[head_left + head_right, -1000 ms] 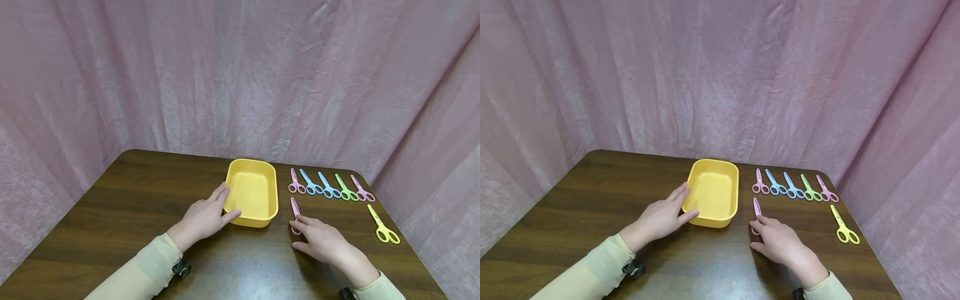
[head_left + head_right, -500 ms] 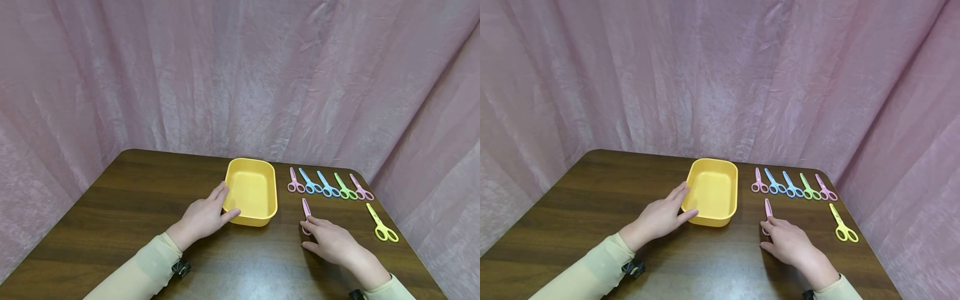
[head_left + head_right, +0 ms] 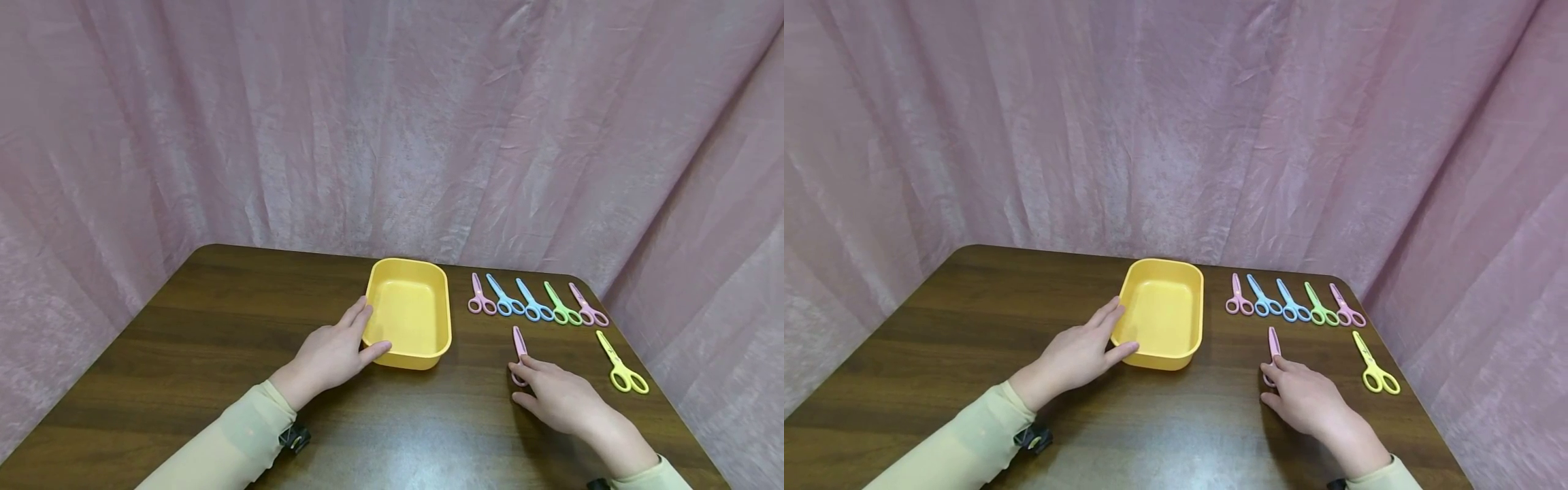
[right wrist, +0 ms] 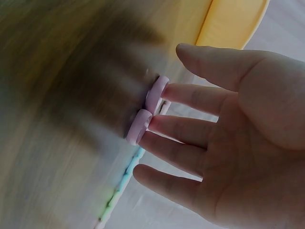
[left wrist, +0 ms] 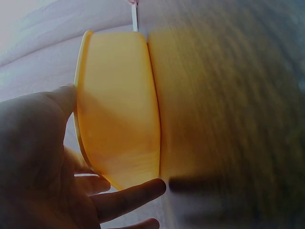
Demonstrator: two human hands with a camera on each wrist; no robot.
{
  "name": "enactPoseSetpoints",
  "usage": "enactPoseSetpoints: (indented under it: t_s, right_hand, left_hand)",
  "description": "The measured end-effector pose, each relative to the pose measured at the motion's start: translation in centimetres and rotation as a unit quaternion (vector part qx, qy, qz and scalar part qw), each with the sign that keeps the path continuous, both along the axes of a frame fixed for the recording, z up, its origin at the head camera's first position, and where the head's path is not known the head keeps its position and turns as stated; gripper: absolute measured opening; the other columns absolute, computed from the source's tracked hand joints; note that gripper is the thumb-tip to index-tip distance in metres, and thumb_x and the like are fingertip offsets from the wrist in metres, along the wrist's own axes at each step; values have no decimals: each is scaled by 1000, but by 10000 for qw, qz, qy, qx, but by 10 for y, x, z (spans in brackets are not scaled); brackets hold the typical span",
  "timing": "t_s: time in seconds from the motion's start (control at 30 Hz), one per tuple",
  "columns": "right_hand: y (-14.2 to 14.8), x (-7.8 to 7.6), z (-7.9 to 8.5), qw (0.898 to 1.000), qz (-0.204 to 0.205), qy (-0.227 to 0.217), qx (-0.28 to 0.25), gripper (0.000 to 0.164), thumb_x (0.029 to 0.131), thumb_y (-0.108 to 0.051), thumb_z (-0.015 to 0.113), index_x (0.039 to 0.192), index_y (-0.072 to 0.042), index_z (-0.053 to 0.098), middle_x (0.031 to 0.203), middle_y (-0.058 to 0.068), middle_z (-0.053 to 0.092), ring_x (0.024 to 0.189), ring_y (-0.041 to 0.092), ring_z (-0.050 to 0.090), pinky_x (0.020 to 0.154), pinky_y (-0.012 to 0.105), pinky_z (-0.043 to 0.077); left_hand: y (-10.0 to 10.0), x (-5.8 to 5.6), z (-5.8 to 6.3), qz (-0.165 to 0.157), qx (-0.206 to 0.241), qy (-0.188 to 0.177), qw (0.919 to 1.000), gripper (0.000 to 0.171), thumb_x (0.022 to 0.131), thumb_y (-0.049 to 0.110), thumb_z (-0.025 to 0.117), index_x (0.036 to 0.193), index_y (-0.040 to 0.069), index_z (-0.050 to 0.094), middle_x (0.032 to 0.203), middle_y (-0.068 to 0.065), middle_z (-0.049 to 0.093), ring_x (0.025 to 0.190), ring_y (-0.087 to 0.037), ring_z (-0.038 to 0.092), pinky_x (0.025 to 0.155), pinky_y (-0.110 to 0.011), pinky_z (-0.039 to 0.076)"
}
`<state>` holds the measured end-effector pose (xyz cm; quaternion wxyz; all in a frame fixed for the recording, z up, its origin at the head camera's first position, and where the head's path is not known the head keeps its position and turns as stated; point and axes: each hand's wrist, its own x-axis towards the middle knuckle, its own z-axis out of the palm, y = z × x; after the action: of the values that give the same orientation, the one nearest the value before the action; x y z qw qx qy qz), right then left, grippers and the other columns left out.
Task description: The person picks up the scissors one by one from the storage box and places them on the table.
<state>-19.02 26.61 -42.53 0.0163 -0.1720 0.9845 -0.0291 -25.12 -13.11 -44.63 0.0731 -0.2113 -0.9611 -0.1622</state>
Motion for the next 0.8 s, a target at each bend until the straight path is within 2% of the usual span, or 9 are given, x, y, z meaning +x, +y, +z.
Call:
enactPoseSetpoints:
  t_s: [0.3, 0.8]
  right_hand:
    - [16, 2, 0, 9998, -199, -2, -27, 55, 100, -31, 82, 145, -2, 70, 153, 29, 61, 133, 52, 63, 94, 70, 56]
    - [42, -1, -4, 9995, -299, 125, -66, 56, 98, -31, 84, 140, 4, 71, 147, 36, 62, 128, 54, 66, 95, 68, 56]
  left_hand:
    - [0, 1, 2, -22, 15, -2, 10000, 86, 109, 63, 61, 165, -1, 46, 176, -19, 36, 79, -36, 76, 73, -51, 63]
    - [0, 1, 1, -42, 31, -27, 10000, 87, 109, 63, 60, 166, -1, 46, 176, -20, 36, 81, -36, 77, 71, -49, 63]
